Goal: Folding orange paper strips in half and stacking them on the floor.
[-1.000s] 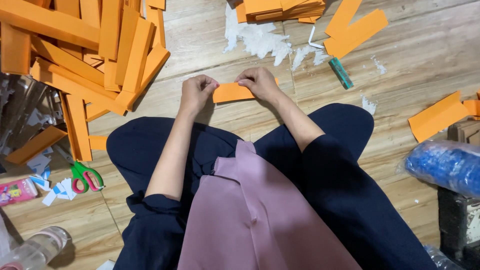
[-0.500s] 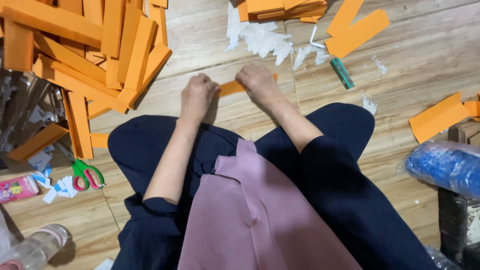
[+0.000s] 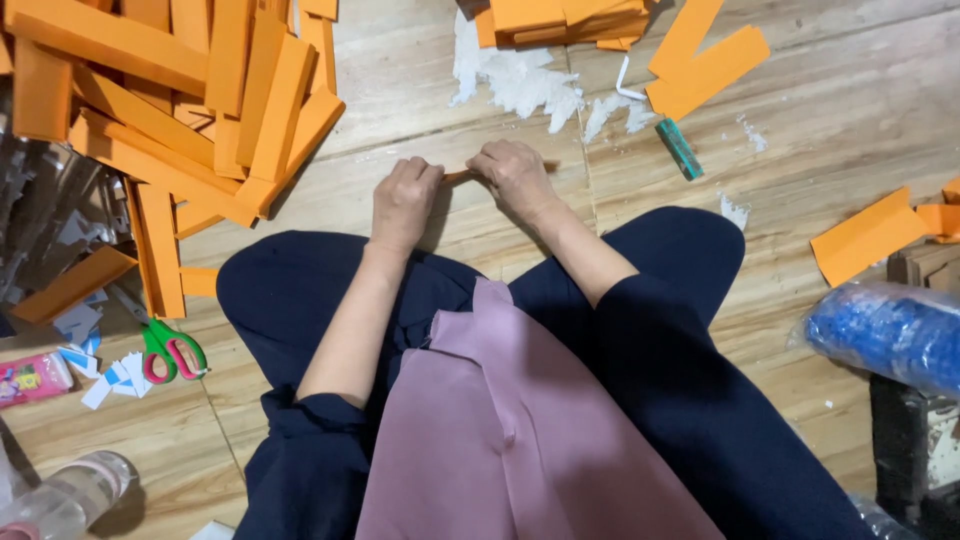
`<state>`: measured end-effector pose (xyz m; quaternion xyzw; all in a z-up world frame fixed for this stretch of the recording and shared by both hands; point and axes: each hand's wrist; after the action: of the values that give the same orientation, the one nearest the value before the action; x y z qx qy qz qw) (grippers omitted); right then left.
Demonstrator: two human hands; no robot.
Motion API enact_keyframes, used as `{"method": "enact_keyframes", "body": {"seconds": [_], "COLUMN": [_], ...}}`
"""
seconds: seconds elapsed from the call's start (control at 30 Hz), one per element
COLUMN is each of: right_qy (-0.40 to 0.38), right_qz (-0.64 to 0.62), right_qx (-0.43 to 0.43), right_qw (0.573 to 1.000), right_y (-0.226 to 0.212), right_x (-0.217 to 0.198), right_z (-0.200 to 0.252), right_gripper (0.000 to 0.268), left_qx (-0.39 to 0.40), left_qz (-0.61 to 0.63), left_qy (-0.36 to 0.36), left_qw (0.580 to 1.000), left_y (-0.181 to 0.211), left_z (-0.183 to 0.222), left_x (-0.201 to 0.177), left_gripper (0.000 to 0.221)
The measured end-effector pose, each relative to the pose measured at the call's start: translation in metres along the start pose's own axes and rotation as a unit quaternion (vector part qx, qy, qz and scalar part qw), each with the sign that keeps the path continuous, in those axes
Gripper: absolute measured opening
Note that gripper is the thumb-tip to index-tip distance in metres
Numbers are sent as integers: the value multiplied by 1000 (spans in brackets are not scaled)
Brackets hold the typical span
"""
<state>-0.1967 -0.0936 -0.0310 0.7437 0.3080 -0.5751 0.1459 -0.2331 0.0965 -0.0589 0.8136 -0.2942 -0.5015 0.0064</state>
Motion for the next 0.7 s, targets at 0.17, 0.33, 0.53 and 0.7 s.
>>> {"method": "enact_keyframes", "body": {"seconds": [0.17,0.33,0.53,0.7], "right_qy": [-2,23,145,82], "right_qz": [-18,-24,82,90], "right_qx": [13,16,-18,-48], "right_qw": [1000,999,986,991], "right_y": [0,4,13,-7], "right_x": [-2,7,28,35], "right_z": [1,2,-4,20], "right_gripper": [8,11,23,25], "left_qx": [18,35,48,36], "left_qz": [23,9,-38,-20], "left_qy": [7,-7,15,-99], "left_qw": [1000,999,998,994], "left_y": [6,0,-14,-5], "left_z": [-4,3,-6,26], "left_x": [-12,6,12,27], "left_gripper": [10,6,11,11]}}
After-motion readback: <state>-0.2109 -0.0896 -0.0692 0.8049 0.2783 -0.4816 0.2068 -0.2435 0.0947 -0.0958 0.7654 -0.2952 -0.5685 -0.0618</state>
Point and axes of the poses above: each hand's wrist, its own z-axis away from the middle knuckle, its own x-axis out of the palm, y = z × x, and after that the axes turned 11 degrees about z, right-handed
